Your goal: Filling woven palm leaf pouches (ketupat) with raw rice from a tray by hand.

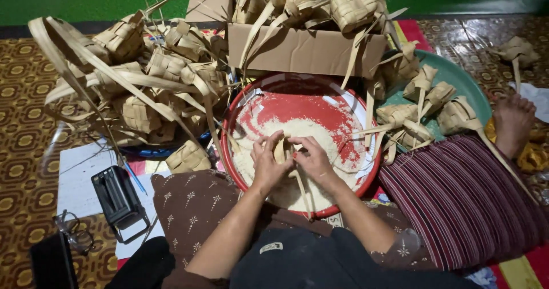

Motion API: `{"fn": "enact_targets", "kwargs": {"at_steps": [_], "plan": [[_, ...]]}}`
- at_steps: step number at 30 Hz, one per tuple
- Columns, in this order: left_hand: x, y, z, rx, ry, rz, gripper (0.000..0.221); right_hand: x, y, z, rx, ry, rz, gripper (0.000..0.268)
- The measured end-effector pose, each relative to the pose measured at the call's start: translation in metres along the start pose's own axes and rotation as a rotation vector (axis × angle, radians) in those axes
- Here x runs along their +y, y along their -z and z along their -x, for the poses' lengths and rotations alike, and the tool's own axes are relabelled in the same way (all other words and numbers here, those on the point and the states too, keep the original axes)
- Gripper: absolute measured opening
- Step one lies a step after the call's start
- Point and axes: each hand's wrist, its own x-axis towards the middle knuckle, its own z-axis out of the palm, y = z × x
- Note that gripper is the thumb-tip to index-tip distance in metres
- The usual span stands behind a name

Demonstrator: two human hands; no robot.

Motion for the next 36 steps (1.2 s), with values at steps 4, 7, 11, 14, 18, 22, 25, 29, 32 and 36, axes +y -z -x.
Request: {"fn": "enact_targets", "kwargs": {"at_steps": [4,7,11,14,18,22,25,29,32,36], "plan": [[0.002,0.003,0.003,-0.035,-0.102,-0.043,0.088,0.01,0.011,-0.002,-0.031,0.048,-0.008,0.052],[0.002,0.003,0.001,-0.121,-0.092,-0.081,0.096,0.02,0.03,-0.009,0.006,-0.097,-0.094,0.042],[0.006,0.004,0.001,-0.15,-0.069,-0.11,0.096,0.033,0.03,-0.003,-0.208,-0.044,0.395,0.062],[0.008,0.004,0.001,-0.155,-0.055,-0.097,0.098,0.045,0.015,0.009,-0.356,-0.136,0.528,0.072],[0.005,0.005,0.001,-0.154,-0.031,-0.081,0.1,0.07,-0.003,0.014,-0.305,-0.233,0.367,0.055],[0.0,0.004,-0.004,-0.171,-0.035,-0.075,0.104,0.032,0.024,0.002,-0.062,-0.363,0.203,0.038],[0.001,0.001,-0.003,-0.173,-0.048,-0.089,0.105,-0.05,0.045,0.001,0.011,-0.342,0.061,0.034],[0.011,0.005,0.002,-0.178,-0.043,-0.109,0.105,-0.048,0.053,-0.03,0.02,-0.127,0.081,0.027],[0.01,0.006,0.002,-0.175,-0.03,-0.112,0.104,-0.02,0.052,-0.051,0.041,0.04,0.161,0.024],[0.009,0.005,0.0,-0.182,-0.035,-0.127,0.104,-0.014,0.057,-0.052,0.067,0.134,0.276,0.031]]}}
